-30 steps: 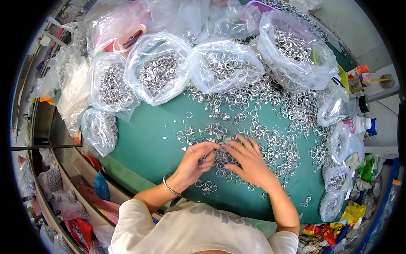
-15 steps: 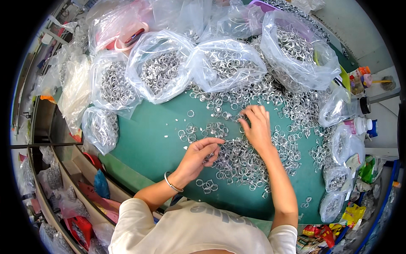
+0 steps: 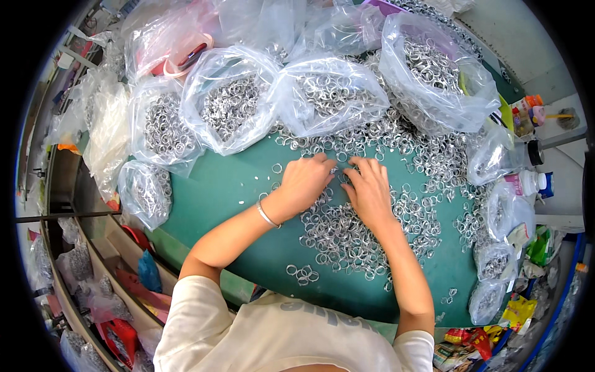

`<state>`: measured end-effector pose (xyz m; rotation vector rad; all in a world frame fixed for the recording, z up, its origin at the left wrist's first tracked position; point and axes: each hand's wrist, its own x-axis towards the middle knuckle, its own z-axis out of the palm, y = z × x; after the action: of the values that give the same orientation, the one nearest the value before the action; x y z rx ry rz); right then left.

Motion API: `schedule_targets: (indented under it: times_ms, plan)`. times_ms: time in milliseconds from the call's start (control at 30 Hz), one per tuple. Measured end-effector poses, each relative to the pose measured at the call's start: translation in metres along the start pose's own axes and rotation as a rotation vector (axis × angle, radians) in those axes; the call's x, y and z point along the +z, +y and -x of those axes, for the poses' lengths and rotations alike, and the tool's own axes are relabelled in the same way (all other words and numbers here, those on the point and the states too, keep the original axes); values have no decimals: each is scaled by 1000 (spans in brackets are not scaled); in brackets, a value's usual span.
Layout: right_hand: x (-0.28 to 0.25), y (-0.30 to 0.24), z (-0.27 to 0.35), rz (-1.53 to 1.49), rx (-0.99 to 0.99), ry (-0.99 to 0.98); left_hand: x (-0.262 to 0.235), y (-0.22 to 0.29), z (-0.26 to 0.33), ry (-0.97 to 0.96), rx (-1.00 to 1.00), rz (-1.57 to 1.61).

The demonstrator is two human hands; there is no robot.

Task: The person sorts small metal rings from a large pile on a green table by hand, picking them up and placing them into clear plastic bags.

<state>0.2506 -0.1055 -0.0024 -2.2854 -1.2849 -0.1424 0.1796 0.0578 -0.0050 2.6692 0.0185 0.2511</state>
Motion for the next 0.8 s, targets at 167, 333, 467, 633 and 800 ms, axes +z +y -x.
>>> schedule_targets:
  times_ms: [167,333,467,633,800]
  plan:
    - [-22,12,20,-1085,511,67,-16,-8,11,-58,-185,555]
    - [-38,16,28,-1727,768,-23,-28,1,21,-202,-493,1134]
    - [-29,-8,24,-1478,824,-278,-17,18,32,-76,-162,999]
    - [-25,-10,17,-1807,1040,-82,-28,36,26,-67,-232,783]
    - [-39,19,25,-1684,1044,5,-21,10,23,-60,-309,618]
